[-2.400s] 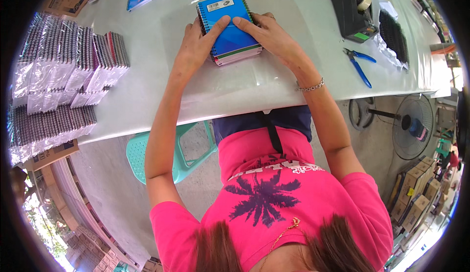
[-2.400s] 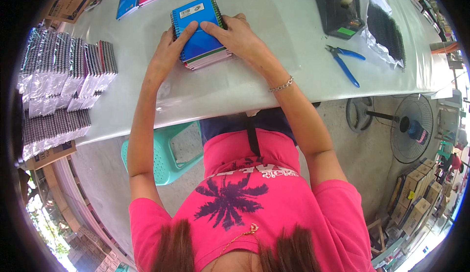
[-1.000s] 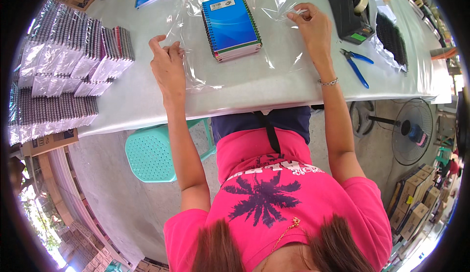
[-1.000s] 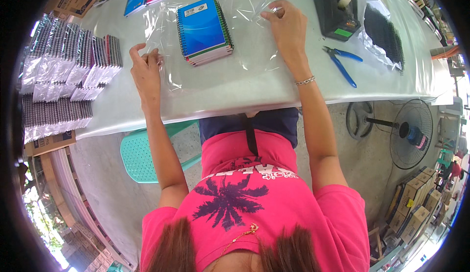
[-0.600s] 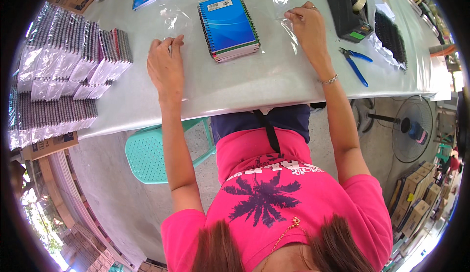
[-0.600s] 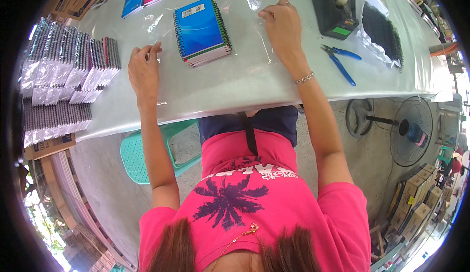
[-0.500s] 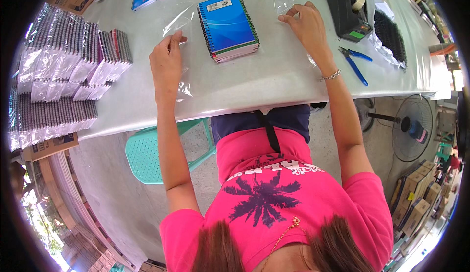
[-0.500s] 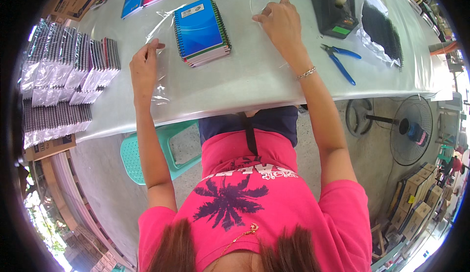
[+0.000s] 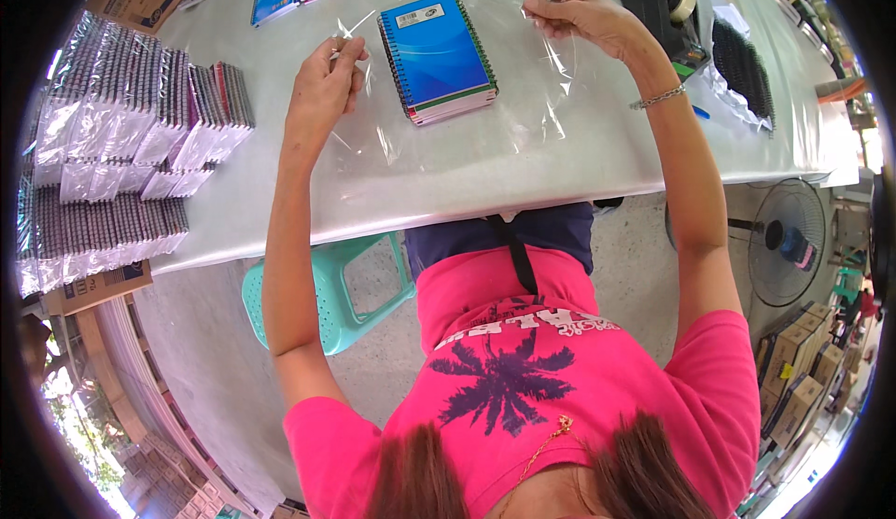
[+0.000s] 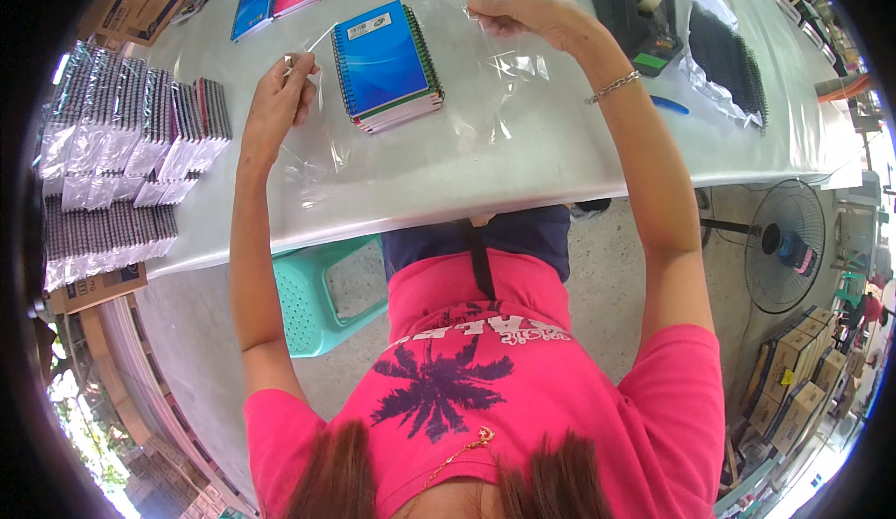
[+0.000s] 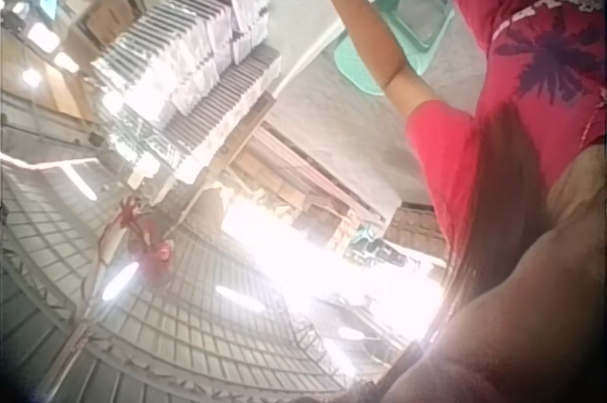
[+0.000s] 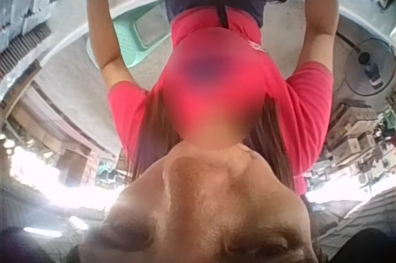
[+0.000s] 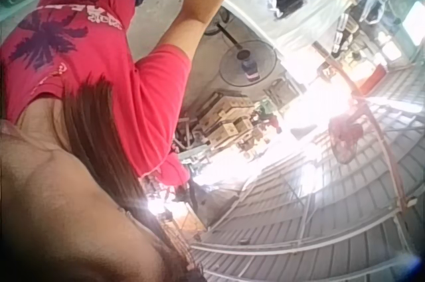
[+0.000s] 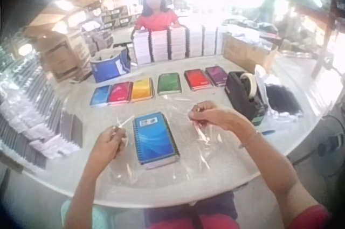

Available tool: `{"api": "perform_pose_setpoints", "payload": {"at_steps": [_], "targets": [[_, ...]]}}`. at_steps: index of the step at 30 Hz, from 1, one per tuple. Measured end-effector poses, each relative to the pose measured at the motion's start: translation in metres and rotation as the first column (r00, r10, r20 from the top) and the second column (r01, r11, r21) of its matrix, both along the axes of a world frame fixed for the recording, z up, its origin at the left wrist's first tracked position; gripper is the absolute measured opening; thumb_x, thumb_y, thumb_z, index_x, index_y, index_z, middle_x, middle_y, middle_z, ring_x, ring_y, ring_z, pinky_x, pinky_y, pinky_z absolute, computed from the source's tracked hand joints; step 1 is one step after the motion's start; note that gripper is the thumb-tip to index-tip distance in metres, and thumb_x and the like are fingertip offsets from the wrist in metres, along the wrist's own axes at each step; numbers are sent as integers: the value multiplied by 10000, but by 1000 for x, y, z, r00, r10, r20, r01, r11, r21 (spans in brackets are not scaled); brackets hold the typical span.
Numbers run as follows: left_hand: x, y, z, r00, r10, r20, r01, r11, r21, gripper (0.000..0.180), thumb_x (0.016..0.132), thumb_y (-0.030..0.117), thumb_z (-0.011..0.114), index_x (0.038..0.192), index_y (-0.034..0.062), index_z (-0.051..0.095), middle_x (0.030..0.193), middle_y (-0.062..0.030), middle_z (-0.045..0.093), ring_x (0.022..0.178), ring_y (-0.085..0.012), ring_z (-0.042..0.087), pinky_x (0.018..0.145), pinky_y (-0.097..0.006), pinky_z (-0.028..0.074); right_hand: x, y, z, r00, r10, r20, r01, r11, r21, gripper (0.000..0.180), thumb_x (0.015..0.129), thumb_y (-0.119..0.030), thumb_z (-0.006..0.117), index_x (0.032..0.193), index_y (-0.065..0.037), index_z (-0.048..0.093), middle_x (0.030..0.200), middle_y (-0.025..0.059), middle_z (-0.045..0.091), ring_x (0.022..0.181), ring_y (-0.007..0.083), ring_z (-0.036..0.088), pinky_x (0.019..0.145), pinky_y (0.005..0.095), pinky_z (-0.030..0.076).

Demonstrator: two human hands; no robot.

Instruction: The person stacks multiple notebooks of different colors, places them inside a plastic sleeve, and uses a tape dispenser to seal the package.

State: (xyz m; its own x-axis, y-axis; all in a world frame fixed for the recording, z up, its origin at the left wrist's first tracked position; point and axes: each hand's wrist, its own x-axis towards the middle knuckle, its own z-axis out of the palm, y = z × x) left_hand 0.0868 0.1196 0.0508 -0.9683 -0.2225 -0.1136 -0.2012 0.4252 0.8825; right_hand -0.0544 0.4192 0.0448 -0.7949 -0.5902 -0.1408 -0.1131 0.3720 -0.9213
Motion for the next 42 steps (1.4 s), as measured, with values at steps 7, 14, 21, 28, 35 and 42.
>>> {"api": "perform_pose_setpoints", "payload": {"at_steps": [7, 14, 21, 28, 35, 42], "targets": [[-9, 7, 5, 1000, 16, 1, -16, 1000, -9, 394, 950, 410, 554, 898, 21, 590, 563, -4, 490, 430, -71, 432, 425, -241, 353, 3, -1, 6, 998, -14, -67, 16, 999, 33, 315, 906, -326, 659, 812, -32, 595, 678, 8, 581, 603, 72, 544, 570, 192, 436], [-9, 7, 9, 1000, 17, 17, -15, 995, -98, 360, 943, 389, 571, 879, 36, 602, 556, -5, 521, 445, -70, 428, 428, -252, 350, 14, -8, 6, 909, -177, -377, 233, 967, 107, 241, 879, -198, 662, 915, 27, 582, 698, 71, 615, 598, 134, 577, 564, 266, 460], [-4, 14, 14, 999, 37, 31, -31, 988, -153, 348, 939, 377, 576, 895, 34, 621, 552, -7, 530, 445, -71, 424, 452, -253, 349, 30, -15, -10, 767, -276, -579, 376, 925, 58, 199, 869, -157, 634, 973, 12, 651, 703, 127, 641, 603, 211, 606, 603, 328, 468], [-5, 18, 20, 1000, 27, 12, -24, 982, -189, 337, 935, 357, 580, 929, 25, 637, 561, -16, 551, 459, -76, 448, 466, -271, 357, 22, -5, -36, 389, -177, -904, 364, 931, -26, 228, 926, -164, 586, 1101, -23, 552, 700, 133, 657, 655, 198, 638, 654, 328, 489], [-8, 5, 12, 1000, 0, 2, 0, 981, -194, 354, 959, 374, 532, 943, 32, 621, 558, -27, 543, 479, -85, 466, 473, -276, 378, 38, -17, -1, 903, -296, -310, 345, 932, 115, 392, 857, -257, 699, 980, 67, 515, 685, 140, 661, 640, 193, 658, 635, 298, 531], [-11, 10, 10, 999, -19, -51, 15, 997, -75, 343, 1002, 343, 457, 910, 29, 559, 556, 12, 433, 430, -50, 345, 402, -220, 278, 25, -19, 0, 911, -359, -204, 345, 933, -100, 393, 843, -200, 723, 1026, 76, 513, 740, 131, 673, 671, 138, 660, 640, 252, 544]]}}
